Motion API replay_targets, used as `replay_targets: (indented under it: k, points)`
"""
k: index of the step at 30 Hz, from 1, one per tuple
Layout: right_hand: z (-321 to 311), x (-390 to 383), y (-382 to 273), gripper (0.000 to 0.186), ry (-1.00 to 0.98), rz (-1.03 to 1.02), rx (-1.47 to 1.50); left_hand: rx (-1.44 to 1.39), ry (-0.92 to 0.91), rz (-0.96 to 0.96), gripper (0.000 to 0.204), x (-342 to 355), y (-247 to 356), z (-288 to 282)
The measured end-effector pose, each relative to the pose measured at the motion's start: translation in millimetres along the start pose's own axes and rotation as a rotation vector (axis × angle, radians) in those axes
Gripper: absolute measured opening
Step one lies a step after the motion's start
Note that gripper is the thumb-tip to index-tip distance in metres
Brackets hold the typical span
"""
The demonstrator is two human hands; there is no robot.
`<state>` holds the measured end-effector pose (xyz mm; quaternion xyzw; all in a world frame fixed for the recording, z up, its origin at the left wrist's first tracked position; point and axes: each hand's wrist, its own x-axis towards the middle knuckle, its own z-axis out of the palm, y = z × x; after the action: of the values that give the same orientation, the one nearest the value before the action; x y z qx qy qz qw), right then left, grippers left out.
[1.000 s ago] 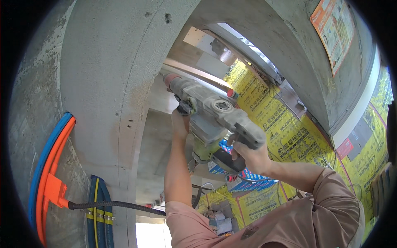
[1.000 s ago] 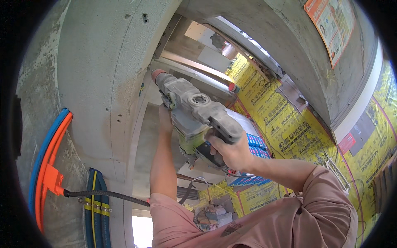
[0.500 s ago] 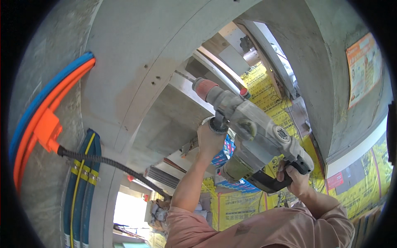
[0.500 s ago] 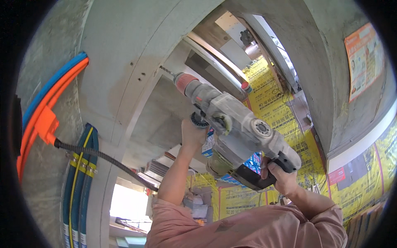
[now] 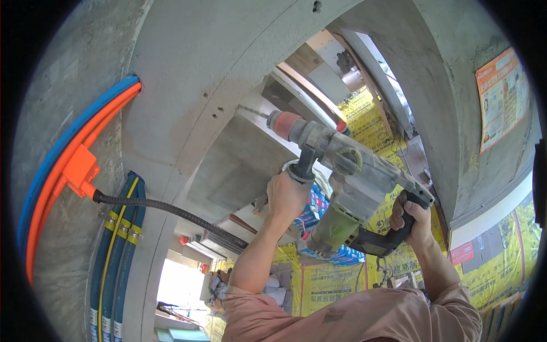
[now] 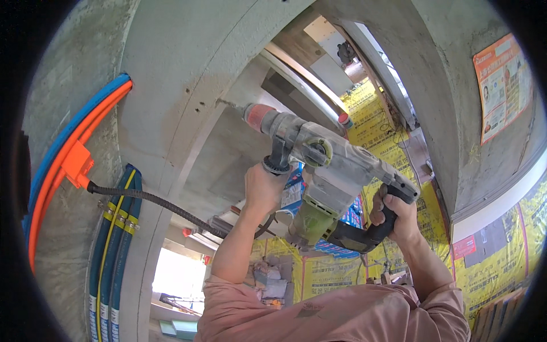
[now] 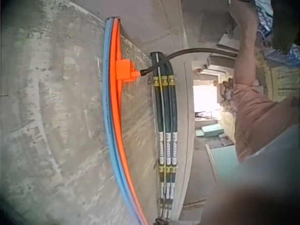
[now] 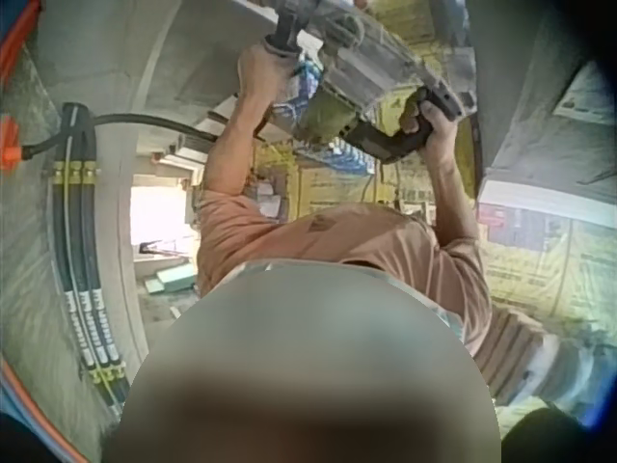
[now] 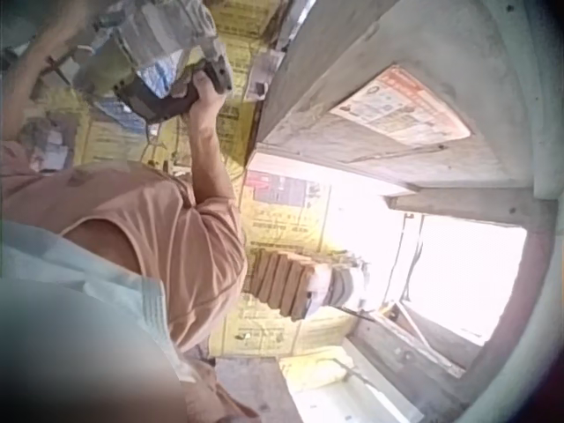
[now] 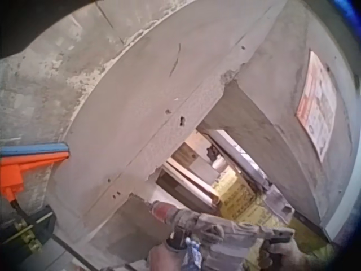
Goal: Using a wall chaser to cut grooves and a rotary hammer to drill holes in a concrete wall for renovation.
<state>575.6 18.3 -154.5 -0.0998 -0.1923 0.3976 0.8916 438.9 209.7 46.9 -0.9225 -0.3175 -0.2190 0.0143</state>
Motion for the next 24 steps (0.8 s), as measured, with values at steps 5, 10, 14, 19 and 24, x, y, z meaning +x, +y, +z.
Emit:
replay_targets:
  k: [5, 10, 14, 19, 24]
  points:
    - [26.2, 16.5, -3.6, 0.029, -0.002, 0.078, 0.088, 0.078, 0.071, -0.04, 0.028, 4.6, -27.6, 1.0]
    - [28.5, 23.8, 13.5, 0.025, -0.06, 0.097, 0.186, 0.063, 0.033, -0.194, 0.032, 13.8, -34.6, -3.9]
    - [25.2, 28.7, 32.3, 0.026, -0.031, 0.102, 0.222, 0.186, 0.029, -0.152, 0.032, 20.0, -40.9, -6.4]
    - [33.5, 33.7, 51.5, 0.022, -0.019, 0.135, 0.226, 0.204, 0.079, -0.19, 0.031, 24.5, -51.1, -9.3]
    - [60.5, 43.7, 66.6, 0.019, 0.016, 0.16, 0.249, 0.271, 0.084, -0.216, 0.032, 36.9, -85.5, -16.3]
